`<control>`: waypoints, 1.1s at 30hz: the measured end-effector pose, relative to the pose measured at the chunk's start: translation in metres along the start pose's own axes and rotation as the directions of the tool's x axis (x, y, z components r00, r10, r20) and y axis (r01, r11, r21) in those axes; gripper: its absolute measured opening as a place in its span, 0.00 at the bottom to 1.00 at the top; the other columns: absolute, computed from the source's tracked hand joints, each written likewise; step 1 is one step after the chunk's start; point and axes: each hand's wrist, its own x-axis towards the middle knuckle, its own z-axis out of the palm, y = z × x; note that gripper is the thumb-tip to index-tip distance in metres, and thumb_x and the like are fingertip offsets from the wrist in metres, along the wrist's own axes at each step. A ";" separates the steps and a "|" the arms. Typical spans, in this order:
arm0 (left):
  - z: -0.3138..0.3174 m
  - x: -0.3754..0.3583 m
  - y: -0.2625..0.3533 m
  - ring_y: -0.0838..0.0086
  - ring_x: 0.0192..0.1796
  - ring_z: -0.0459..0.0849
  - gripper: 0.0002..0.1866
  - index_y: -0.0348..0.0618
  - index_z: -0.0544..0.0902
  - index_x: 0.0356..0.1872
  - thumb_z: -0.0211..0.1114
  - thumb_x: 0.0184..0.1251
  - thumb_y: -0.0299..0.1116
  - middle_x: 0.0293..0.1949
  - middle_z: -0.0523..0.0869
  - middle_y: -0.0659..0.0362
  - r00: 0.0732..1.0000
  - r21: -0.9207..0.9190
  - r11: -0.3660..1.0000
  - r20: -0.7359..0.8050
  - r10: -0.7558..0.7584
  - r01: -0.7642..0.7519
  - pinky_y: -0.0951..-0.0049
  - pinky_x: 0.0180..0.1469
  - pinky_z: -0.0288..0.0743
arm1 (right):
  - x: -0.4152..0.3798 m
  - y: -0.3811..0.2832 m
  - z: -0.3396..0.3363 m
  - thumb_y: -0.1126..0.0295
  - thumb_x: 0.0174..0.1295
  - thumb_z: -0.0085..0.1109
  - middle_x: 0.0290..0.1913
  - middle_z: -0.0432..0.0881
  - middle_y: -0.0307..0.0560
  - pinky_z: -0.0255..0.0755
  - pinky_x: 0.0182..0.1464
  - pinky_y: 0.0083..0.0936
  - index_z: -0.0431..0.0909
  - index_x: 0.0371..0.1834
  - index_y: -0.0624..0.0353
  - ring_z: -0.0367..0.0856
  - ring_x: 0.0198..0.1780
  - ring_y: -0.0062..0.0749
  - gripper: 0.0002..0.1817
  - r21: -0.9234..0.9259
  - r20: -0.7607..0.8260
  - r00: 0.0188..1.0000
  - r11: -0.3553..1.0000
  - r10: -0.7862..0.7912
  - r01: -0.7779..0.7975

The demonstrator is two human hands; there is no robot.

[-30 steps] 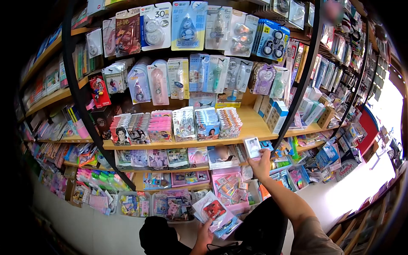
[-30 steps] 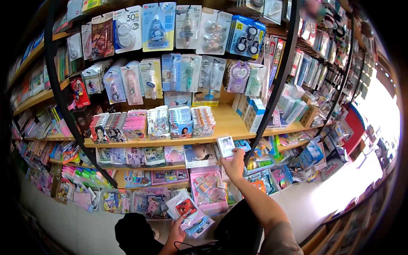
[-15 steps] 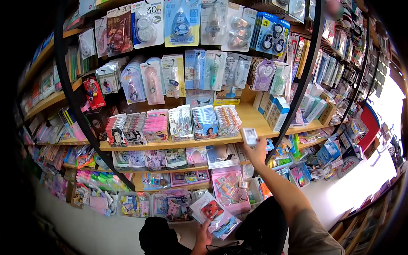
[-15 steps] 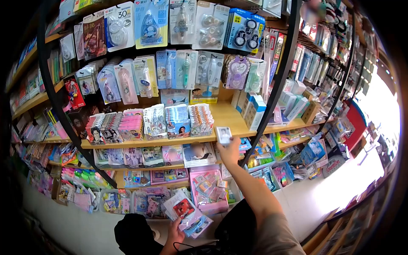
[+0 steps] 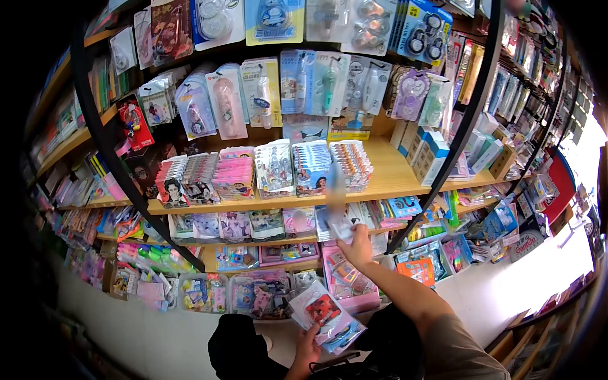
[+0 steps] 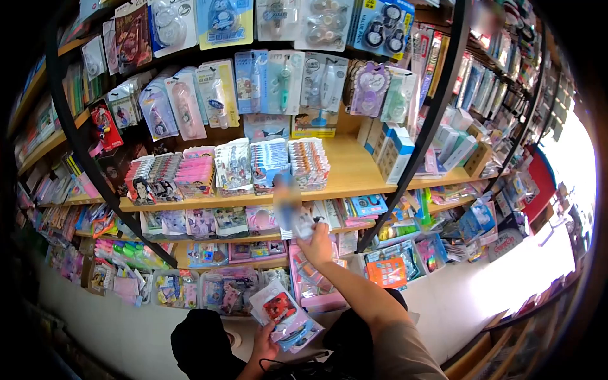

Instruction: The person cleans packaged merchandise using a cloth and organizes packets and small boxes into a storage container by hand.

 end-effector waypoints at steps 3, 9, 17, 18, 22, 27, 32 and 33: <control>-0.002 0.000 0.003 0.70 0.45 0.80 0.20 0.38 0.71 0.51 0.62 0.56 0.25 0.45 0.79 0.57 0.999 0.015 0.999 -0.015 0.044 -0.044 0.69 0.48 0.75 | 0.026 -0.003 0.029 0.62 0.40 0.68 0.40 0.68 0.56 0.69 0.37 0.43 0.62 0.40 0.62 0.72 0.38 0.53 0.29 -0.019 0.008 1.000 1.000 0.002 -0.002; -0.004 0.000 0.008 0.69 0.45 0.80 0.21 0.38 0.69 0.52 0.61 0.56 0.24 0.45 0.79 0.56 0.997 0.001 0.998 -0.059 0.055 -0.055 0.69 0.49 0.75 | 0.054 -0.006 0.065 0.61 0.39 0.68 0.42 0.67 0.55 0.67 0.41 0.43 0.62 0.40 0.62 0.71 0.42 0.52 0.30 -0.053 0.003 0.997 0.995 0.082 -0.082; 0.002 -0.005 0.014 0.67 0.46 0.80 0.21 0.37 0.68 0.53 0.60 0.57 0.25 0.47 0.78 0.54 0.999 -0.022 1.000 -0.035 -0.017 0.016 0.66 0.49 0.75 | 0.062 0.001 0.088 0.60 0.39 0.69 0.47 0.67 0.58 0.63 0.51 0.42 0.61 0.48 0.66 0.68 0.51 0.53 0.36 -0.085 -0.024 0.997 0.994 0.071 -0.073; 0.003 -0.004 0.015 0.66 0.46 0.80 0.21 0.37 0.68 0.53 0.60 0.57 0.25 0.47 0.78 0.54 0.999 -0.024 1.000 -0.035 -0.018 0.017 0.66 0.49 0.75 | 0.063 0.002 0.090 0.60 0.39 0.69 0.48 0.67 0.59 0.63 0.52 0.42 0.61 0.49 0.67 0.67 0.53 0.54 0.37 -0.097 -0.025 0.997 0.993 0.070 -0.072; 0.004 -0.004 0.014 0.65 0.46 0.80 0.21 0.36 0.68 0.53 0.60 0.57 0.25 0.47 0.78 0.54 0.998 -0.009 1.000 -0.053 -0.014 0.013 0.65 0.49 0.75 | 0.068 0.008 0.098 0.61 0.40 0.69 0.50 0.67 0.64 0.60 0.55 0.44 0.59 0.53 0.69 0.64 0.55 0.58 0.39 -0.034 -0.055 0.998 0.999 0.010 -0.012; -0.004 0.000 0.009 0.66 0.46 0.79 0.21 0.36 0.68 0.53 0.61 0.57 0.25 0.46 0.78 0.54 0.996 -0.006 0.999 -0.085 -0.036 0.036 0.64 0.49 0.75 | 0.055 0.023 0.088 0.65 0.45 0.66 0.49 0.67 0.67 0.58 0.57 0.44 0.62 0.49 0.69 0.64 0.53 0.62 0.31 -0.017 -0.018 0.979 0.979 -0.202 0.202; 0.003 0.004 0.011 0.66 0.46 0.79 0.21 0.36 0.68 0.53 0.60 0.57 0.26 0.47 0.78 0.54 0.998 0.025 0.999 -0.064 0.025 -0.023 0.65 0.50 0.74 | -0.017 0.011 0.020 0.62 0.58 0.56 0.40 0.72 0.55 0.68 0.39 0.32 0.64 0.46 0.64 0.73 0.39 0.40 0.20 0.150 0.463 0.886 0.988 -0.032 -0.043; 0.001 0.005 0.010 0.66 0.46 0.79 0.21 0.36 0.68 0.53 0.60 0.58 0.26 0.47 0.78 0.54 0.997 0.025 0.999 -0.073 0.023 -0.021 0.66 0.50 0.74 | -0.036 0.014 0.008 0.59 0.61 0.53 0.39 0.73 0.51 0.69 0.38 0.29 0.66 0.45 0.63 0.73 0.37 0.33 0.18 0.112 0.671 0.736 0.968 0.093 -0.225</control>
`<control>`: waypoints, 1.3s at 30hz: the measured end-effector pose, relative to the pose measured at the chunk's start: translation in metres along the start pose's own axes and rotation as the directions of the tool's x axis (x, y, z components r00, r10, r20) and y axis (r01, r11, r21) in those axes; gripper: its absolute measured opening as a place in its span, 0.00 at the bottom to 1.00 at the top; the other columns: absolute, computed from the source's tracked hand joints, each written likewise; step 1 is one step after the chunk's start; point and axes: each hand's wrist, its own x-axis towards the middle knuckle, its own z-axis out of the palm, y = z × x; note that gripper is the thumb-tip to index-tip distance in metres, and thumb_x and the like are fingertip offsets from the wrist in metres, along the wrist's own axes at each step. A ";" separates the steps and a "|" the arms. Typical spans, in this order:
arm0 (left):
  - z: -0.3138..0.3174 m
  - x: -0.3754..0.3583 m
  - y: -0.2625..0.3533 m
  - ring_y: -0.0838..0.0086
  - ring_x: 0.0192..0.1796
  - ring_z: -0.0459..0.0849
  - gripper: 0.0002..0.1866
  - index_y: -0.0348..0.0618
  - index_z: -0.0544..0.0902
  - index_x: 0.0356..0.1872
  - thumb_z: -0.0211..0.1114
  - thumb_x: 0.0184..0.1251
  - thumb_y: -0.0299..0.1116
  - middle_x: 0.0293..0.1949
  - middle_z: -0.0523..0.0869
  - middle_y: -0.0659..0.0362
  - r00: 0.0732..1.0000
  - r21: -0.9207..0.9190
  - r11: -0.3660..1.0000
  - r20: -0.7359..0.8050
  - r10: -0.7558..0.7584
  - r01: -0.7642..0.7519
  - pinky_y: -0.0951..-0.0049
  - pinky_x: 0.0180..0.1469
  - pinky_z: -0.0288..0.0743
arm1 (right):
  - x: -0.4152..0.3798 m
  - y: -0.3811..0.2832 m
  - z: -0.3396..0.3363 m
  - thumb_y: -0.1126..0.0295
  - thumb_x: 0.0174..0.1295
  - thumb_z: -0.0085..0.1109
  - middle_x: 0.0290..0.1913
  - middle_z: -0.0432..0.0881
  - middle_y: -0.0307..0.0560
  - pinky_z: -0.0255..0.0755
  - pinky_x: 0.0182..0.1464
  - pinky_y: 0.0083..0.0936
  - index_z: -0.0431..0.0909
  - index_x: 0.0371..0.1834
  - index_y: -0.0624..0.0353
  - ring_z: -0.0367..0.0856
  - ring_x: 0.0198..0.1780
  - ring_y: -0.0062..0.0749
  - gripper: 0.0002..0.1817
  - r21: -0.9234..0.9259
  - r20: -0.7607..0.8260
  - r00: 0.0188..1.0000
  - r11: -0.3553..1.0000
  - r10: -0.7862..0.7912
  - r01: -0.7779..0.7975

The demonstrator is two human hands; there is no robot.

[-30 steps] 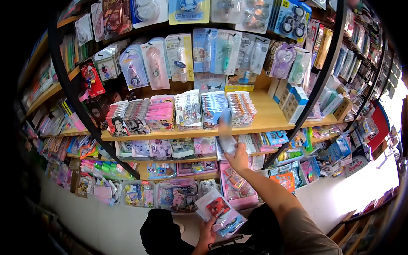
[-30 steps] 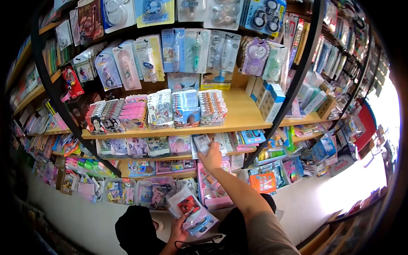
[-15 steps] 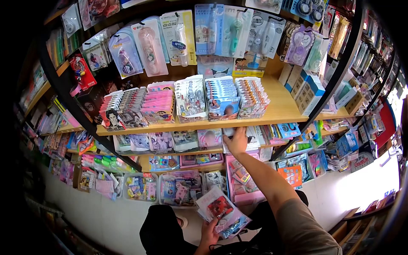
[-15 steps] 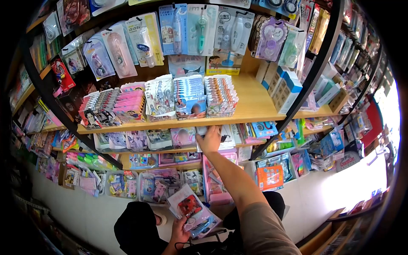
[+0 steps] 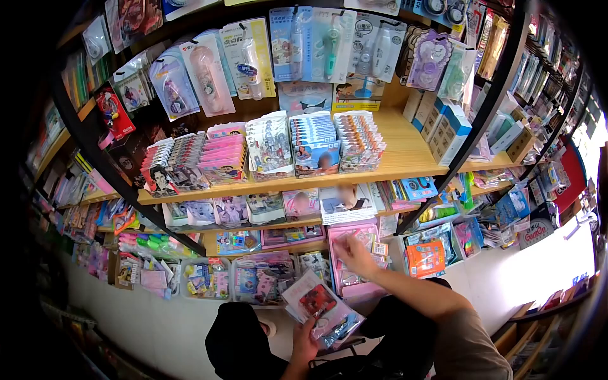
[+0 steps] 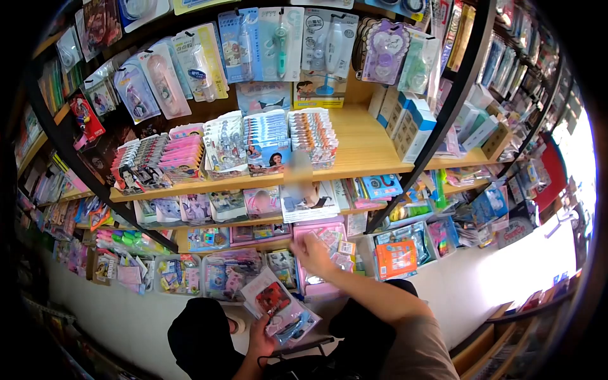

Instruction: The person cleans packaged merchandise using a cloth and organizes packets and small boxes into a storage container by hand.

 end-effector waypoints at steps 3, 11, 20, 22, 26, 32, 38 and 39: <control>0.002 0.000 -0.003 0.67 0.46 0.79 0.19 0.36 0.70 0.52 0.58 0.59 0.26 0.47 0.78 0.55 1.000 0.043 0.999 0.012 0.004 -0.005 0.68 0.51 0.73 | -0.067 0.035 0.029 0.45 0.61 0.47 0.42 0.73 0.41 0.69 0.39 0.25 0.65 0.53 0.58 0.72 0.39 0.25 0.29 0.558 0.432 0.875 0.697 0.221 -0.451; 0.007 -0.003 -0.016 0.71 0.50 0.75 0.24 0.36 0.66 0.56 0.61 0.58 0.29 0.50 0.75 0.56 0.993 0.462 0.880 0.073 0.087 -0.111 0.72 0.54 0.68 | -0.148 -0.002 0.024 0.46 0.60 0.51 0.61 0.65 0.47 0.52 0.64 0.27 0.52 0.67 0.59 0.59 0.64 0.31 0.39 0.553 0.496 0.858 0.715 0.130 -0.428; 0.010 -0.008 -0.023 0.72 0.54 0.71 0.29 0.37 0.62 0.58 0.63 0.57 0.32 0.54 0.71 0.56 0.945 0.603 0.755 0.319 0.069 -0.258 0.71 0.56 0.64 | -0.175 -0.009 0.012 0.60 0.60 0.57 0.59 0.68 0.44 0.59 0.60 0.27 0.56 0.65 0.57 0.65 0.60 0.29 0.32 0.620 0.441 0.875 0.638 0.198 -0.457; 0.001 -0.006 -0.022 0.72 0.56 0.70 0.30 0.38 0.60 0.60 0.62 0.58 0.35 0.55 0.70 0.55 0.939 0.491 0.850 0.345 0.012 -0.191 0.70 0.58 0.63 | -0.185 -0.007 0.010 0.62 0.60 0.57 0.59 0.68 0.45 0.59 0.59 0.27 0.58 0.64 0.57 0.65 0.60 0.28 0.30 0.757 0.465 0.876 0.457 0.126 -0.468; 0.008 -0.008 -0.011 0.68 0.57 0.70 0.33 0.39 0.58 0.62 0.60 0.59 0.41 0.56 0.70 0.55 0.938 0.189 0.971 0.339 0.077 -0.148 0.67 0.59 0.63 | -0.204 -0.008 0.013 0.68 0.61 0.55 0.55 0.72 0.43 0.63 0.57 0.29 0.64 0.60 0.59 0.70 0.56 0.29 0.24 0.789 0.571 0.814 0.203 0.106 -0.580; 0.015 -0.013 0.003 0.66 0.58 0.70 0.27 0.45 0.58 0.65 0.51 0.66 0.38 0.58 0.70 0.56 0.924 0.196 0.970 0.377 0.058 -0.141 0.64 0.59 0.64 | -0.217 -0.022 0.015 0.68 0.60 0.55 0.54 0.74 0.47 0.64 0.58 0.34 0.67 0.55 0.64 0.73 0.55 0.34 0.21 0.714 0.689 0.720 0.094 0.088 -0.694; 0.015 -0.014 0.009 0.67 0.52 0.75 0.23 0.39 0.65 0.58 0.54 0.63 0.36 0.50 0.75 0.53 0.943 0.279 0.955 0.332 0.001 -0.100 0.67 0.55 0.68 | -0.220 -0.012 0.032 0.64 0.62 0.53 0.54 0.74 0.45 0.65 0.57 0.33 0.67 0.57 0.60 0.73 0.54 0.33 0.21 0.657 0.748 0.662 0.087 0.046 -0.749; 0.013 -0.014 0.009 0.68 0.51 0.75 0.22 0.39 0.66 0.57 0.55 0.62 0.34 0.49 0.76 0.54 0.943 0.270 0.956 0.331 0.016 -0.111 0.68 0.53 0.69 | -0.220 -0.009 0.036 0.63 0.62 0.53 0.54 0.75 0.45 0.66 0.57 0.33 0.67 0.57 0.60 0.73 0.54 0.32 0.22 0.656 0.753 0.658 0.058 0.033 -0.753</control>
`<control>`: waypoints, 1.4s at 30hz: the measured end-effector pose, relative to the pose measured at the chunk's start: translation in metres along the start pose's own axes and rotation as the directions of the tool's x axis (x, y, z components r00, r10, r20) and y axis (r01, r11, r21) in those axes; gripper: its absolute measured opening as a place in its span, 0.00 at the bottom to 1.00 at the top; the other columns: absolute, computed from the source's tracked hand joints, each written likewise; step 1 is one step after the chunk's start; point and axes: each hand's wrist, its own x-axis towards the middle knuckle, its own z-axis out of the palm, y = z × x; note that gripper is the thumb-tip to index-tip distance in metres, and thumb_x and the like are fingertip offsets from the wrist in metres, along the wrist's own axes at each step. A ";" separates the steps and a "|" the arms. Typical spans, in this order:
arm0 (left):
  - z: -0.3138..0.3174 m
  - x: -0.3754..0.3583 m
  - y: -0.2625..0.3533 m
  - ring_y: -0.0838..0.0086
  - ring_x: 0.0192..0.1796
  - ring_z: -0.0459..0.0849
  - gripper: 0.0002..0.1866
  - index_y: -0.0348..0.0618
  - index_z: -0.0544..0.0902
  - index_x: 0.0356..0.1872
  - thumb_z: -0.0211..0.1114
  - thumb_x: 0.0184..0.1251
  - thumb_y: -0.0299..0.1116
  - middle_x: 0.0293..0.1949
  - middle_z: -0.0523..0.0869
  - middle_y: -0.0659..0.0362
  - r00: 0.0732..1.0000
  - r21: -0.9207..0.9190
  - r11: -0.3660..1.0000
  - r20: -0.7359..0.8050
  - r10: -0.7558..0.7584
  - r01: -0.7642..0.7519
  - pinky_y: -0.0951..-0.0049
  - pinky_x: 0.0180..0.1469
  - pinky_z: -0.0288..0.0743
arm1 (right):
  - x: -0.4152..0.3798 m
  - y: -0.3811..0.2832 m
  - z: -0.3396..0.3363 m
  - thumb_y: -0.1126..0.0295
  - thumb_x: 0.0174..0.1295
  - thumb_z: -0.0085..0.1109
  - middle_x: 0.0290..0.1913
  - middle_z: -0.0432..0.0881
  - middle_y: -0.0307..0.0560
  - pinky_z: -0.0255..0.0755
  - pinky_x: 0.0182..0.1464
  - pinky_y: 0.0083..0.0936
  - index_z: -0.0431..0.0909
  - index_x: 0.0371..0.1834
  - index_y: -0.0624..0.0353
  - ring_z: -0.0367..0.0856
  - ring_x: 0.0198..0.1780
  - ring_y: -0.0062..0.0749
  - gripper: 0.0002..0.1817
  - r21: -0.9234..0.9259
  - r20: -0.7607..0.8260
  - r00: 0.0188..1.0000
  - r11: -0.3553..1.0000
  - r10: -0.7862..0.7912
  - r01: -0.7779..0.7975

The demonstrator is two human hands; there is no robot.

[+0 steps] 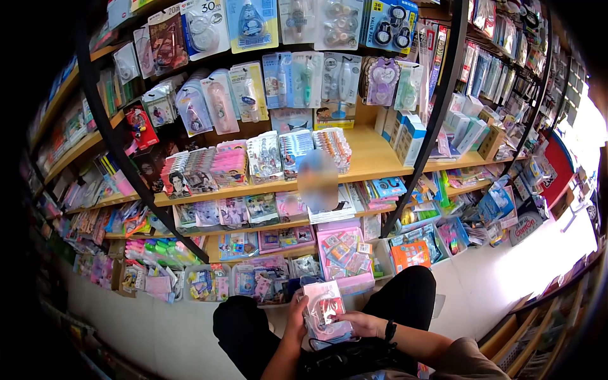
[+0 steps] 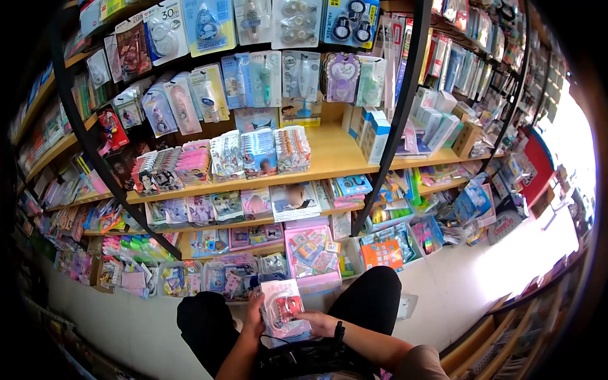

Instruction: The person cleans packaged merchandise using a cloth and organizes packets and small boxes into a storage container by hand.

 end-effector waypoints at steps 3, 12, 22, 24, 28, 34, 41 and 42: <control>0.004 0.001 0.003 0.68 0.49 0.76 0.22 0.39 0.66 0.57 0.57 0.61 0.31 0.48 0.76 0.54 0.996 -0.053 0.995 0.022 0.087 -0.085 0.69 0.51 0.71 | 0.012 0.006 -0.008 0.63 0.63 0.52 0.53 0.75 0.44 0.67 0.56 0.31 0.67 0.56 0.60 0.74 0.54 0.31 0.21 0.024 -0.080 0.996 0.999 0.033 -0.032; -0.010 0.010 0.015 0.73 0.43 0.76 0.19 0.41 0.69 0.51 0.56 0.57 0.27 0.42 0.76 0.57 0.996 -0.041 0.996 0.040 0.085 -0.083 0.75 0.46 0.70 | 0.012 0.007 0.009 0.68 0.63 0.51 0.51 0.73 0.45 0.67 0.55 0.30 0.65 0.56 0.61 0.73 0.53 0.32 0.19 -0.122 0.014 0.998 0.990 -0.066 0.068; 0.009 0.006 0.017 0.75 0.43 0.75 0.18 0.41 0.72 0.51 0.54 0.56 0.25 0.40 0.77 0.60 0.997 0.180 0.981 0.026 0.073 -0.077 0.78 0.47 0.68 | 0.022 0.024 -0.005 0.64 0.62 0.53 0.47 0.76 0.44 0.71 0.51 0.30 0.67 0.56 0.60 0.76 0.48 0.31 0.20 -0.052 -0.144 0.976 0.986 -0.166 0.160; -0.006 0.013 0.000 0.73 0.45 0.76 0.21 0.39 0.69 0.55 0.57 0.60 0.28 0.44 0.77 0.57 1.000 0.124 0.992 0.008 -0.006 0.005 0.75 0.48 0.70 | 0.021 0.020 -0.003 0.66 0.62 0.52 0.44 0.77 0.45 0.73 0.49 0.34 0.69 0.53 0.60 0.77 0.45 0.34 0.17 -0.084 -0.190 0.948 0.967 -0.254 0.242; -0.005 0.012 -0.013 0.73 0.46 0.78 0.22 0.37 0.71 0.54 0.62 0.59 0.33 0.46 0.78 0.56 0.984 0.222 0.960 0.001 -0.178 0.173 0.73 0.48 0.71 | 0.018 0.001 0.007 0.66 0.62 0.53 0.44 0.78 0.45 0.71 0.49 0.30 0.71 0.50 0.60 0.77 0.46 0.31 0.16 -0.222 -0.232 0.881 0.905 -0.411 0.364; -0.002 0.009 -0.018 0.70 0.43 0.81 0.20 0.37 0.73 0.51 0.62 0.58 0.32 0.44 0.80 0.55 0.971 0.033 0.972 -0.057 -0.231 0.234 0.70 0.44 0.76 | 0.006 -0.045 0.031 0.49 0.61 0.51 0.51 0.74 0.50 0.66 0.55 0.31 0.67 0.55 0.65 0.71 0.53 0.33 0.31 -0.714 -0.343 0.868 0.700 -0.360 0.008; -0.011 0.007 -0.016 0.66 0.44 0.82 0.21 0.35 0.71 0.52 0.61 0.59 0.31 0.44 0.80 0.52 0.965 -0.218 0.945 -0.051 -0.259 0.242 0.64 0.46 0.77 | 0.005 -0.243 0.059 0.59 0.62 0.51 0.25 0.69 0.34 0.63 0.28 0.18 0.71 0.31 0.59 0.65 0.25 0.18 0.13 -0.827 -0.177 0.227 0.270 -0.958 0.493; -0.014 0.007 -0.016 0.66 0.44 0.82 0.21 0.35 0.70 0.53 0.60 0.59 0.31 0.44 0.80 0.52 0.967 -0.222 0.946 -0.051 -0.251 0.234 0.64 0.46 0.77 | 0.009 -0.283 0.048 0.54 0.63 0.47 0.23 0.67 0.33 0.64 0.29 0.20 0.70 0.30 0.58 0.65 0.25 0.20 0.17 -0.822 -0.130 0.206 0.221 -0.970 0.525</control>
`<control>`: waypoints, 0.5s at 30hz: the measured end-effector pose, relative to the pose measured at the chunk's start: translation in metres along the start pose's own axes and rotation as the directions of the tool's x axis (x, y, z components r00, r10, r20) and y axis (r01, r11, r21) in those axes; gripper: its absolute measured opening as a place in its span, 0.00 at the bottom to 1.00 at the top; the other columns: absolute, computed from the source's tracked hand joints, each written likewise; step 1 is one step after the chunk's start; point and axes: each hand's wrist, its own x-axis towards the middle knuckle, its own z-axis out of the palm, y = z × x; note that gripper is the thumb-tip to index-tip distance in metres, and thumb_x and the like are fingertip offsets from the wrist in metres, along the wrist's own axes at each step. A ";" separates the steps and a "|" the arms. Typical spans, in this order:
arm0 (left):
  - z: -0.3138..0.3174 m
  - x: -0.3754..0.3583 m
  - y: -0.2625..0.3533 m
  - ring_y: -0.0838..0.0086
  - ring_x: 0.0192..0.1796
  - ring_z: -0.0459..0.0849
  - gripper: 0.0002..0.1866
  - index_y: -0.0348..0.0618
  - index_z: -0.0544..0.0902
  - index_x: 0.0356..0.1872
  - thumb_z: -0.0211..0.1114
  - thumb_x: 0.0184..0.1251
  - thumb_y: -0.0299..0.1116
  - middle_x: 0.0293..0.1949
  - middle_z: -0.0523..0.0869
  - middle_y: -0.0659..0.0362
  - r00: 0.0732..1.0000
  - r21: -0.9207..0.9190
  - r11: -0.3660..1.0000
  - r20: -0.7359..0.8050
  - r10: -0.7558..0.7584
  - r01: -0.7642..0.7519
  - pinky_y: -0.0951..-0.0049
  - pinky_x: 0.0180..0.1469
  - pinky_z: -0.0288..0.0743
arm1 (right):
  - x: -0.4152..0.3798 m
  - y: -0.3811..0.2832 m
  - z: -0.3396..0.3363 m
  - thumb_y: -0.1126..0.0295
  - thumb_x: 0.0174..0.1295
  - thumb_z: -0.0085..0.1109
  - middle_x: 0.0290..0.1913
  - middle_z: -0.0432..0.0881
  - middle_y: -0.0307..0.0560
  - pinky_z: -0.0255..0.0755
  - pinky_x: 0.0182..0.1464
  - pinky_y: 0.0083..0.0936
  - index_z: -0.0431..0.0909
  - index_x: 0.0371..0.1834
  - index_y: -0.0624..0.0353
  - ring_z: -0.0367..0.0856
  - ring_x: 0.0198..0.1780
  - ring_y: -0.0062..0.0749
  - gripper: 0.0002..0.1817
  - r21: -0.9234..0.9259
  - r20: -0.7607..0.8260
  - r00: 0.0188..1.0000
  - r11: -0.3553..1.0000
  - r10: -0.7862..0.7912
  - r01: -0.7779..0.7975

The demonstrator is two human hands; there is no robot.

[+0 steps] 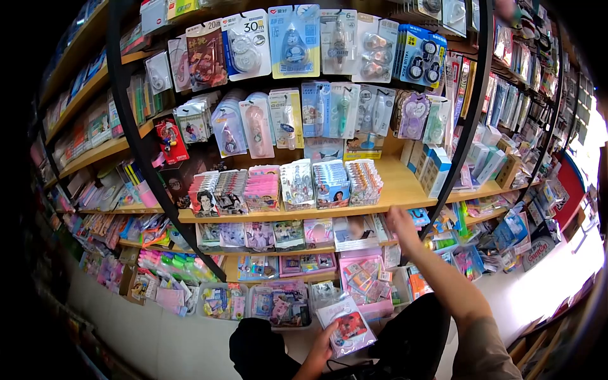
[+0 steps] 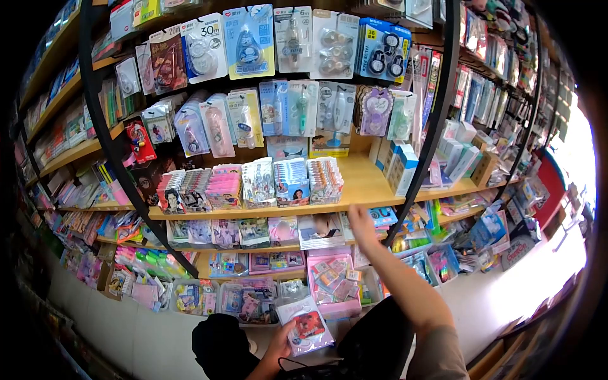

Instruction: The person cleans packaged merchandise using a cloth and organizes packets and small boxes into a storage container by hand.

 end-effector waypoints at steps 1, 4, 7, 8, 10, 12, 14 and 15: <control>-0.001 0.000 0.000 0.66 0.44 0.82 0.21 0.36 0.70 0.53 0.61 0.59 0.31 0.44 0.80 0.52 1.000 -0.004 1.000 0.004 0.011 -0.011 0.65 0.46 0.77 | 0.017 -0.023 0.002 0.48 0.63 0.43 0.34 0.75 0.42 0.67 0.40 0.24 0.71 0.42 0.61 0.71 0.35 0.28 0.24 -0.063 -0.053 0.998 0.998 0.016 -0.019; -0.011 0.004 -0.003 0.67 0.43 0.82 0.21 0.36 0.70 0.52 0.61 0.59 0.31 0.44 0.80 0.53 1.000 -0.010 1.000 -0.012 -0.003 0.002 0.65 0.47 0.77 | 0.081 -0.016 0.011 0.40 0.62 0.37 0.57 0.68 0.54 0.55 0.60 0.28 0.60 0.61 0.64 0.65 0.57 0.35 0.37 0.273 0.039 0.988 0.950 0.148 -0.153; -0.007 0.000 0.001 0.66 0.45 0.82 0.22 0.36 0.68 0.54 0.59 0.59 0.30 0.45 0.79 0.52 0.999 0.009 0.999 -0.023 0.036 -0.036 0.64 0.47 0.77 | 0.105 -0.014 0.032 0.40 0.64 0.32 0.63 0.64 0.52 0.45 0.67 0.31 0.57 0.64 0.64 0.58 0.65 0.36 0.38 0.517 0.292 0.949 0.816 0.117 -0.259; -0.008 0.000 0.001 0.65 0.45 0.81 0.22 0.36 0.67 0.55 0.58 0.59 0.30 0.46 0.79 0.51 0.999 0.013 0.999 -0.029 0.035 -0.035 0.63 0.48 0.76 | 0.108 -0.010 0.039 0.42 0.65 0.33 0.62 0.65 0.50 0.48 0.66 0.29 0.58 0.63 0.64 0.61 0.62 0.35 0.36 0.476 0.237 0.965 0.852 0.117 -0.220; -0.008 0.000 0.001 0.65 0.45 0.81 0.23 0.36 0.67 0.55 0.58 0.59 0.30 0.45 0.79 0.51 0.998 0.005 0.998 -0.026 0.056 -0.056 0.63 0.48 0.76 | 0.106 -0.008 0.055 0.46 0.66 0.34 0.59 0.68 0.47 0.54 0.62 0.27 0.62 0.61 0.64 0.65 0.58 0.33 0.33 0.378 0.125 0.986 0.914 0.107 -0.147; -0.008 0.000 0.000 0.65 0.45 0.81 0.23 0.35 0.67 0.55 0.59 0.59 0.30 0.45 0.79 0.51 0.997 0.004 0.998 -0.020 0.068 -0.068 0.63 0.48 0.76 | 0.094 -0.021 0.060 0.47 0.67 0.34 0.61 0.67 0.48 0.54 0.63 0.27 0.62 0.61 0.64 0.63 0.61 0.33 0.32 0.367 0.189 0.975 0.912 0.121 -0.184; -0.006 0.000 0.001 0.65 0.45 0.81 0.23 0.34 0.67 0.55 0.58 0.59 0.30 0.46 0.79 0.51 0.997 0.012 0.997 -0.008 0.075 -0.074 0.64 0.49 0.76 | 0.087 -0.029 0.063 0.47 0.67 0.35 0.61 0.66 0.48 0.53 0.63 0.27 0.62 0.61 0.65 0.62 0.62 0.32 0.32 0.354 0.202 0.972 0.916 0.123 -0.189; -0.005 0.001 0.001 0.65 0.44 0.82 0.23 0.35 0.67 0.54 0.59 0.58 0.30 0.45 0.79 0.52 0.998 -0.008 0.998 -0.004 0.060 -0.060 0.65 0.48 0.77 | 0.084 -0.031 0.066 0.47 0.67 0.35 0.61 0.66 0.48 0.53 0.63 0.27 0.62 0.61 0.65 0.63 0.61 0.32 0.32 0.348 0.188 0.975 0.920 0.120 -0.181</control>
